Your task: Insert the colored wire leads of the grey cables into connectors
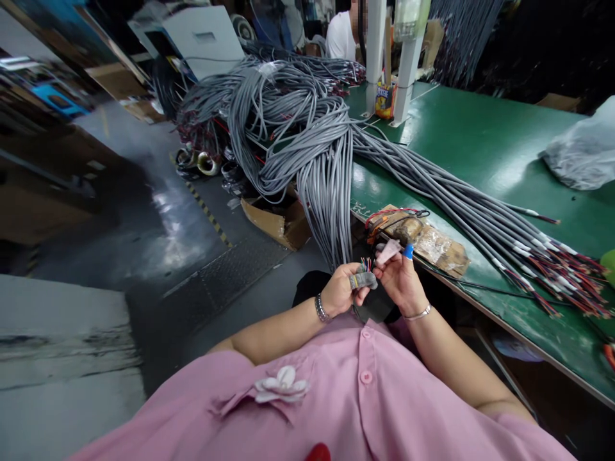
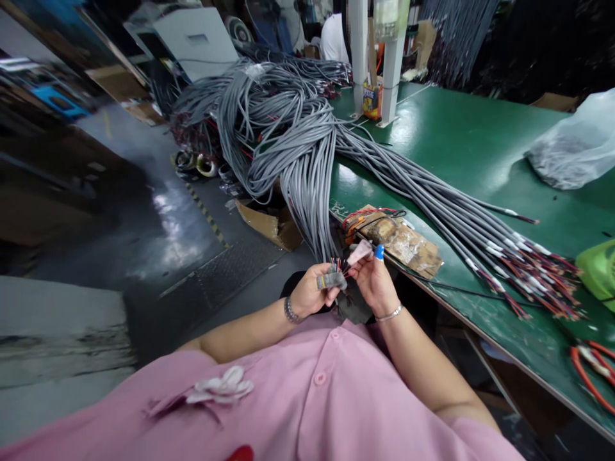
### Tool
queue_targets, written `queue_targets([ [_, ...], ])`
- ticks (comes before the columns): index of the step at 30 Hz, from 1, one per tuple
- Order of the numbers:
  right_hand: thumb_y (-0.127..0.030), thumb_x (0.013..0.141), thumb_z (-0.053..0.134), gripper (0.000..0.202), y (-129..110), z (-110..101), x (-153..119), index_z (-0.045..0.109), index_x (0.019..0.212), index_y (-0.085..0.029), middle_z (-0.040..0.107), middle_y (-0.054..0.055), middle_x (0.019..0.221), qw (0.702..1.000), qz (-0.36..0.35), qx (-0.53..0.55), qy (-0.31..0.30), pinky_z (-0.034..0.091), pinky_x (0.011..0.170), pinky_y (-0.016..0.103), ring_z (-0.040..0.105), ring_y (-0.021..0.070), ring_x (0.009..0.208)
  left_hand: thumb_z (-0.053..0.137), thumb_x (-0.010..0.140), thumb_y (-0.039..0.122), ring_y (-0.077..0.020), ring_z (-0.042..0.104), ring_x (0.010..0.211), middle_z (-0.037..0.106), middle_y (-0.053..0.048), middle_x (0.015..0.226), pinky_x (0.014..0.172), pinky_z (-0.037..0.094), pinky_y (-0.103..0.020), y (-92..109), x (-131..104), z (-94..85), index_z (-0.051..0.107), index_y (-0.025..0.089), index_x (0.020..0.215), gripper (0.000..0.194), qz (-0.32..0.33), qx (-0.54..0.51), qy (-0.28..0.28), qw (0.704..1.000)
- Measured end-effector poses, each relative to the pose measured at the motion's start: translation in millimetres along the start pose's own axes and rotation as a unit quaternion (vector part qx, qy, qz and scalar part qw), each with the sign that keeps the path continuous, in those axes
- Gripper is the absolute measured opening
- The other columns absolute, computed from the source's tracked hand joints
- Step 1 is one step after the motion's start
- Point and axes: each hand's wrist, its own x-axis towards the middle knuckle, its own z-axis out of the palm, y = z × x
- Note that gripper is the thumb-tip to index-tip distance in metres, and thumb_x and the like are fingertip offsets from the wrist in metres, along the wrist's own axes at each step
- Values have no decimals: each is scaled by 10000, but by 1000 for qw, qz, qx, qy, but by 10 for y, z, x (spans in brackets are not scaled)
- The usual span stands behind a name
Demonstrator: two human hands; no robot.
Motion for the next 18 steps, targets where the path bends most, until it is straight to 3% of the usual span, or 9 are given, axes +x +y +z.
queue_targets([
  [7, -716, 742, 602, 493, -59, -126, -59, 658, 851, -239, 685, 7, 804, 999, 31, -5, -16, 497, 606, 257, 604, 136, 669, 775, 630, 468, -68, 426, 296, 602, -21, 489, 293, 288, -190, 21, -83, -21, 651, 103, 676, 388, -3, 13, 7, 1000],
  [15, -657, 726, 672, 469, -179, -41, -106, 695, 869, -211, 693, 20, 808, 997, 46, -44, -34, 501, 567, 224, 570, 110, 617, 755, 651, 436, -72, 412, 286, 570, -5, 449, 294, 281, -194, 56, -93, 6, 641, 105, 670, 351, 7, 12, 7, 1000],
  [18, -583, 768, 682, 396, -186, 10, -84, 699, 869, -200, 663, 8, 749, 997, 14, -72, -33, 490, 548, 219, 540, 103, 591, 756, 636, 434, -69, 402, 285, 557, 3, 434, 292, 274, -191, 104, -79, 27, 628, 112, 665, 348, 8, 6, 9, 1000],
])
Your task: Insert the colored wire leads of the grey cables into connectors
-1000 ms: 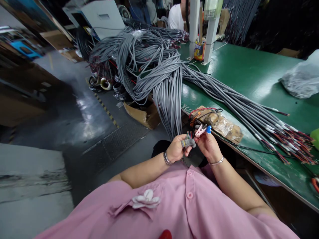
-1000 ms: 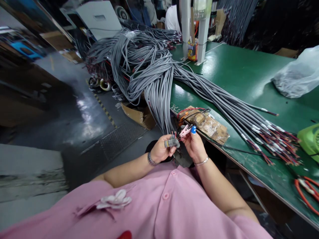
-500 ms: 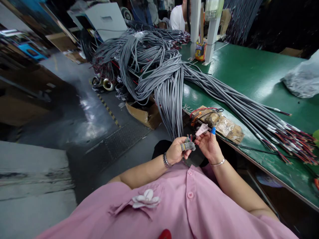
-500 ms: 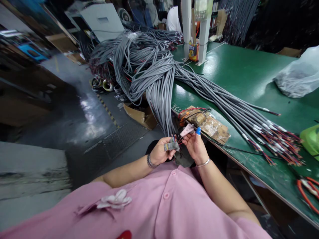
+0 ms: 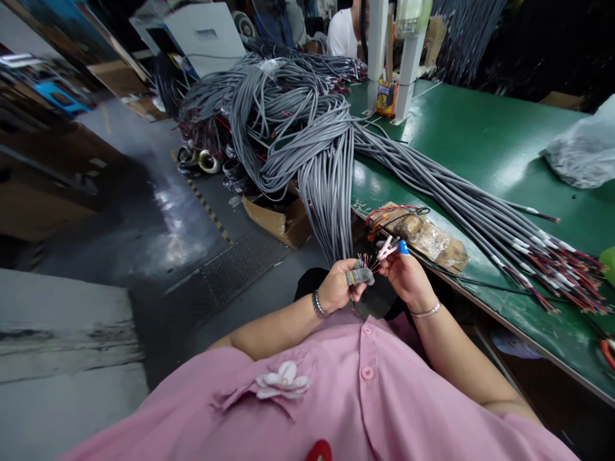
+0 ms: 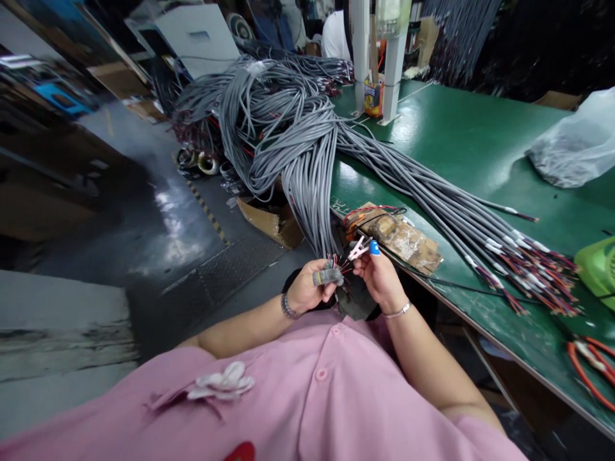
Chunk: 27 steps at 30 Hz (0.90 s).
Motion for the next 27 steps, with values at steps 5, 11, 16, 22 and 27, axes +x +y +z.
queue_targets([
  [5, -547, 834, 632, 362, 77, 24, 36, 694, 822, -191, 619, -1, 694, 995, -90, -37, 31, 467, 535, 213, 506, 95, 570, 751, 629, 405, -65, 391, 280, 540, 14, 411, 297, 250, -184, 81, 63, 22, 608, 121, 662, 320, 0, -20, -5, 1000],
  [11, -661, 771, 624, 474, 115, 51, 84, 695, 821, -195, 656, 10, 746, 998, -48, -7, 28, 481, 532, 216, 527, 97, 569, 736, 654, 369, -71, 405, 278, 570, 0, 445, 295, 251, -189, 43, 136, -16, 607, 115, 675, 286, 0, -26, -26, 999],
  [16, -618, 706, 721, 438, 79, 91, 119, 701, 835, -201, 679, 3, 761, 997, 1, 70, 25, 502, 554, 217, 559, 104, 591, 726, 657, 361, -69, 396, 273, 561, 2, 436, 294, 248, -188, 14, 156, -18, 606, 115, 677, 275, -5, -34, -26, 999],
  [22, -580, 716, 738, 393, 125, 90, 146, 688, 779, -195, 674, 2, 720, 994, -26, 86, 62, 498, 558, 216, 576, 114, 614, 742, 638, 401, -69, 395, 275, 549, 3, 418, 291, 248, -187, 4, 154, -10, 611, 108, 674, 323, -11, -27, -21, 999],
  [27, -699, 749, 615, 493, 142, 102, 122, 673, 825, -215, 655, -1, 720, 997, -15, 64, 43, 488, 541, 234, 556, 115, 585, 753, 626, 415, -61, 389, 281, 564, 9, 443, 289, 264, -189, 7, 142, -13, 606, 113, 688, 341, -15, -19, -10, 1000],
])
